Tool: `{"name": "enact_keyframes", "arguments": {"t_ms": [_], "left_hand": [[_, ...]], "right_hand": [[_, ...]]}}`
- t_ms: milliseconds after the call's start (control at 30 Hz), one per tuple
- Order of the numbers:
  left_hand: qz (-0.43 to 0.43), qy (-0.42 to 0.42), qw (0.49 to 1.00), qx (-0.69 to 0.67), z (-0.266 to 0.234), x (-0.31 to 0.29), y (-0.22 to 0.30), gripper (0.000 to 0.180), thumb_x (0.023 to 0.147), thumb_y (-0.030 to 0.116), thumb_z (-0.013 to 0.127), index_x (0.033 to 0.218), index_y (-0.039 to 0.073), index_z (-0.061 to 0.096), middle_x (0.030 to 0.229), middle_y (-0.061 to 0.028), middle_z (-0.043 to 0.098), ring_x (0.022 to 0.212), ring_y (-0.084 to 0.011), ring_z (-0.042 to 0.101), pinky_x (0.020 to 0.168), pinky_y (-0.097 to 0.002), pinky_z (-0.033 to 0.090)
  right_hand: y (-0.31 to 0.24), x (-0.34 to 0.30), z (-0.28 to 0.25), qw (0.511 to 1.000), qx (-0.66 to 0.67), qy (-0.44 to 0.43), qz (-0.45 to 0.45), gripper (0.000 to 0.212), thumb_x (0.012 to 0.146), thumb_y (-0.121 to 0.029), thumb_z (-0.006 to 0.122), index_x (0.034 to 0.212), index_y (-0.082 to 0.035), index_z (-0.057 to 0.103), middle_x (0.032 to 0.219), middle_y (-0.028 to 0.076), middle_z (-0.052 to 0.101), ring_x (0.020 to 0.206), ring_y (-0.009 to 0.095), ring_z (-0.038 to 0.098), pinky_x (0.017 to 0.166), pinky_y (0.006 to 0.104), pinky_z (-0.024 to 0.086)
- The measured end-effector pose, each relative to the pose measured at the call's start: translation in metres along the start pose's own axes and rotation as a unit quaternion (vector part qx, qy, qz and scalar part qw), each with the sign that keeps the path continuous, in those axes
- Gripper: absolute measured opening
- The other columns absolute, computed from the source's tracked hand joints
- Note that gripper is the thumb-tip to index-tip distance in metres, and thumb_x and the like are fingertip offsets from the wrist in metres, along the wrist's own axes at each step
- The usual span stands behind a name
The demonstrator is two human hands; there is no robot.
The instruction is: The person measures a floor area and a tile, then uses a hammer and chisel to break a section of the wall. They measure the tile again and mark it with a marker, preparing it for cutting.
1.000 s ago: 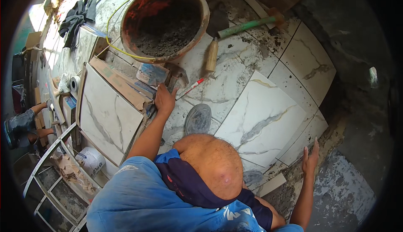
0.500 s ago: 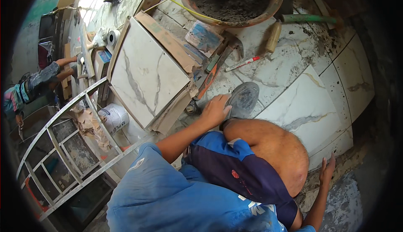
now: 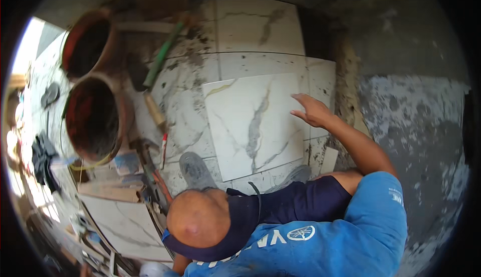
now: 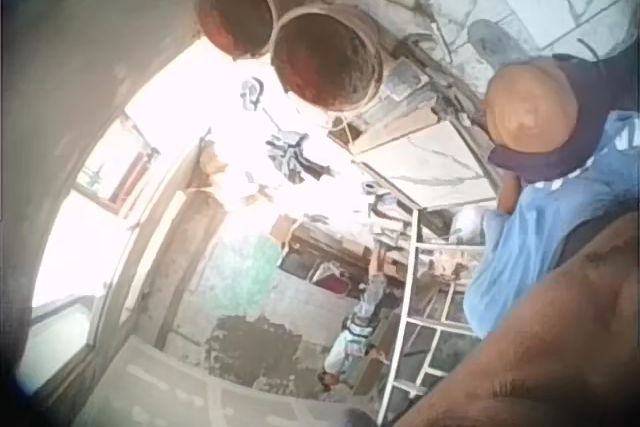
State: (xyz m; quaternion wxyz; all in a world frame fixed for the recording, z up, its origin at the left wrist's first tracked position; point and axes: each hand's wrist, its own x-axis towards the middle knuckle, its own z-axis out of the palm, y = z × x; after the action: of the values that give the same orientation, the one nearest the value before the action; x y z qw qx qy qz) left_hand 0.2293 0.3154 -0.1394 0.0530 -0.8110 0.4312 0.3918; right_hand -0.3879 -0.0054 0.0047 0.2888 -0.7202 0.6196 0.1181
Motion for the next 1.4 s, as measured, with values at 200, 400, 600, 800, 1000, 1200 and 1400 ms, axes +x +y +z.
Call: {"name": "enact_keyframes", "arguments": {"t_ms": [200,400,600,800,1000,1200,1400], "left_hand": [[0.054,-0.094,0.956,-0.271,-0.09,0.044,0.102,0.068,0.091,0.027,0.069,0.146,0.006,0.035,0.128,-0.0201,0.056,0.112,-0.0349,0.061,0.094,-0.0426,0.053],[0.311,-0.262,0.852,-0.33,-0.162,0.01,0.35,0.054,0.096,0.027,0.064,0.141,0.007,0.039,0.116,-0.0139,0.059,0.104,-0.0267,0.064,0.093,-0.0394,0.054],[0.428,-0.431,0.758,-0.239,-0.097,-0.063,0.566,0.048,0.102,0.028,0.057,0.133,0.008,0.025,0.122,-0.0127,0.052,0.115,-0.0209,0.058,0.092,-0.0348,0.055],[0.456,-0.459,0.762,-0.001,-0.022,-0.096,0.644,0.046,0.1,0.038,0.062,0.119,0.0,0.044,0.103,-0.0173,0.063,0.088,-0.0202,0.068,0.072,-0.0344,0.057],[0.558,-0.378,0.71,0.204,0.072,-0.097,0.649,0.033,0.085,0.025,0.082,0.091,0.002,0.06,0.076,-0.0053,0.06,0.071,-0.0142,0.056,0.064,-0.0306,0.049],[0.452,-0.481,0.747,0.078,0.108,-0.076,0.682,0.02,0.094,0.019,0.071,0.094,0.003,0.058,0.081,-0.0001,0.057,0.071,-0.0092,0.054,0.064,-0.0258,0.049],[0.435,-0.376,0.794,-0.198,0.024,0.002,0.794,0.017,0.097,0.022,0.067,0.098,0.006,0.06,0.082,0.0001,0.057,0.072,-0.0094,0.055,0.07,-0.0282,0.05]], "right_hand": [[0.007,-0.057,0.004,0.997,0.069,-0.026,-0.024,0.066,0.096,-0.055,0.056,0.138,-0.005,0.053,0.133,0.018,0.058,0.123,0.036,0.056,0.103,0.0446,0.045],[-0.056,-0.062,0.0,0.945,0.248,0.053,-0.208,0.086,0.087,-0.059,0.067,0.147,-0.004,0.041,0.143,0.023,0.05,0.131,0.039,0.049,0.11,0.0456,0.04],[-0.084,-0.073,-0.031,0.823,0.392,0.32,-0.258,0.091,0.083,-0.044,0.079,0.15,-0.007,0.03,0.142,0.024,0.044,0.128,0.041,0.05,0.107,0.046,0.043],[0.0,-0.144,0.022,0.826,0.387,0.408,-0.041,0.066,0.081,-0.026,0.075,0.134,0.002,0.047,0.12,0.022,0.057,0.114,0.039,0.057,0.098,0.0457,0.047],[0.019,-0.18,0.111,0.838,0.387,0.38,0.062,0.072,0.084,-0.036,0.076,0.137,0.001,0.045,0.125,0.024,0.057,0.116,0.043,0.056,0.099,0.0459,0.046],[0.048,-0.22,0.179,0.801,0.447,0.382,0.113,0.068,0.093,-0.044,0.066,0.14,0.002,0.047,0.13,0.028,0.058,0.122,0.044,0.056,0.104,0.0448,0.045],[0.032,-0.36,0.298,0.726,0.6,0.132,0.31,0.048,0.091,-0.027,0.063,0.131,0.0,0.057,0.113,0.024,0.067,0.105,0.031,0.066,0.092,0.0393,0.051]]}}
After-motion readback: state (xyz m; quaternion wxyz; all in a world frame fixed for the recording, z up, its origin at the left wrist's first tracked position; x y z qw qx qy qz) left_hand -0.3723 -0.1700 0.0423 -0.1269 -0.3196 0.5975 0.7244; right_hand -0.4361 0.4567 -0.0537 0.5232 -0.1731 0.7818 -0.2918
